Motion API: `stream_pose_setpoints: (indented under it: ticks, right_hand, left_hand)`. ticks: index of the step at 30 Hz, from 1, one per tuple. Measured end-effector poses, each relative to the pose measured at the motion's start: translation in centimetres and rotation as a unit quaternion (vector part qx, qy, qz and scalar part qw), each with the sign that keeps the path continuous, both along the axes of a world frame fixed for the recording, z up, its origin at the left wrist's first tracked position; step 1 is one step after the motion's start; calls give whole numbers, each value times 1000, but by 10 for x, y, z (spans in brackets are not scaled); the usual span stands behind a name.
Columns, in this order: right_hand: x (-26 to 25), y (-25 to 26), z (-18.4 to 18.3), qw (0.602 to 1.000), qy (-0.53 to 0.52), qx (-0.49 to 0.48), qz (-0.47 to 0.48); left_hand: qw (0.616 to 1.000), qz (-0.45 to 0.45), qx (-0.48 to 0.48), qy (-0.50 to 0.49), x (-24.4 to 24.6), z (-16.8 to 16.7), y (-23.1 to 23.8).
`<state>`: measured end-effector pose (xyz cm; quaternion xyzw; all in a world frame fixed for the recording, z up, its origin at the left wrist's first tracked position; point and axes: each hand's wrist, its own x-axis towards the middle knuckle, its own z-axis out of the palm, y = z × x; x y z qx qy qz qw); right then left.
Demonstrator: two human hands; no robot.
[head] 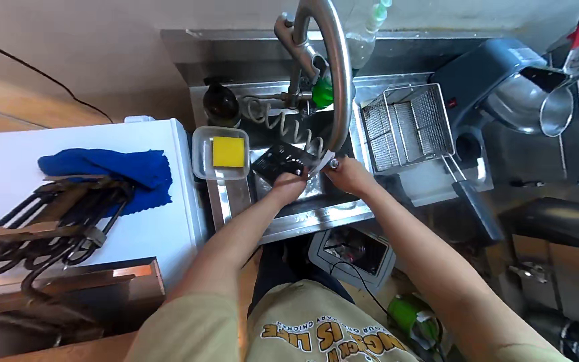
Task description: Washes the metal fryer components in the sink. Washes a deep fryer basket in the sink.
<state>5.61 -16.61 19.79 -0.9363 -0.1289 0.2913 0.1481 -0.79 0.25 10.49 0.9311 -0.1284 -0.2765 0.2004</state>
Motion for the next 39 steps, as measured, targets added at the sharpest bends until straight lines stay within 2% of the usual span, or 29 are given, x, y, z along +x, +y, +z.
stream_pose_setpoints:
  ticks: [2,4,8,11,13,14,15,17,18,19,21,24,26,28,30,31,32,34,35,36,37,39]
  right_hand:
    - [-5,0,1,1000,11,8,13]
    - [-9,0,1,999,30,-15,41]
    - [-24,5,-4,999,1,-36,24]
    - [-33,8,-2,998,17,-46,27]
    - [-33,4,-4,999,17,-47,5]
    - [-32,2,-7,999,14,-38,-3]
    - [-33,1,-9,999,17,-27,-4]
    - [-37,8,-10,999,41,-7,10]
    - [-40,12,-11,998,53,-5,20]
    - [-42,16,-12,998,61,-2,31]
    - [-43,22,-15,996,68,4,52]
    - [-41,26,-14,992,91,22,87]
    - [-39,27,-14,992,83,16,98]
    - [-35,27,-16,997,47,-10,65]
    - [-31,28,-20,998,32,-15,43]
    - [-30,28,-21,998,43,-13,49]
    - [-30,27,-22,996,66,-14,63]
    - [-28,25,-22,991,97,-26,86]
    - [-25,24,-22,991,101,-35,79]
    - [-23,23,-22,992,98,-45,63]
    - [-20,22,-22,993,95,-53,51]
    - [-21,23,-22,991,107,-51,62]
  left_hand:
    - [999,7,-25,25,-4,-20,-15]
    - [998,3,-10,63,0,-35,-32]
    - [996,14,-32,85,11,-41,-42]
    - [987,89,-84,107,12,-52,-37]
    - [958,186,-147,163,10,-69,-32]
    - [920,272,-205,196,9,-80,-31]
    - [850,382,-281,229,8,-88,-32]
    - [661,569,-408,269,14,-83,-30]
    - [577,618,-462,270,17,-84,-29]
    - [521,632,-511,262,20,-86,-27]
    - [450,634,-585,232,24,-88,-23]
    - [403,626,-640,187,25,-87,-13]
    - [410,616,-648,180,23,-92,-10]
    - [432,616,-628,196,22,-93,-10]
    - [426,644,-597,217,23,-80,-9]
    - [451,648,-572,222,24,-76,-8]
    - [511,637,-533,221,25,-76,-7]
    - [683,585,-396,181,24,-71,0]
    - [744,554,-340,152,25,-62,5]
    - [782,526,-311,126,27,-49,10]
    - [802,504,-306,97,31,-33,14]
    - [798,478,-364,49,46,1,15]
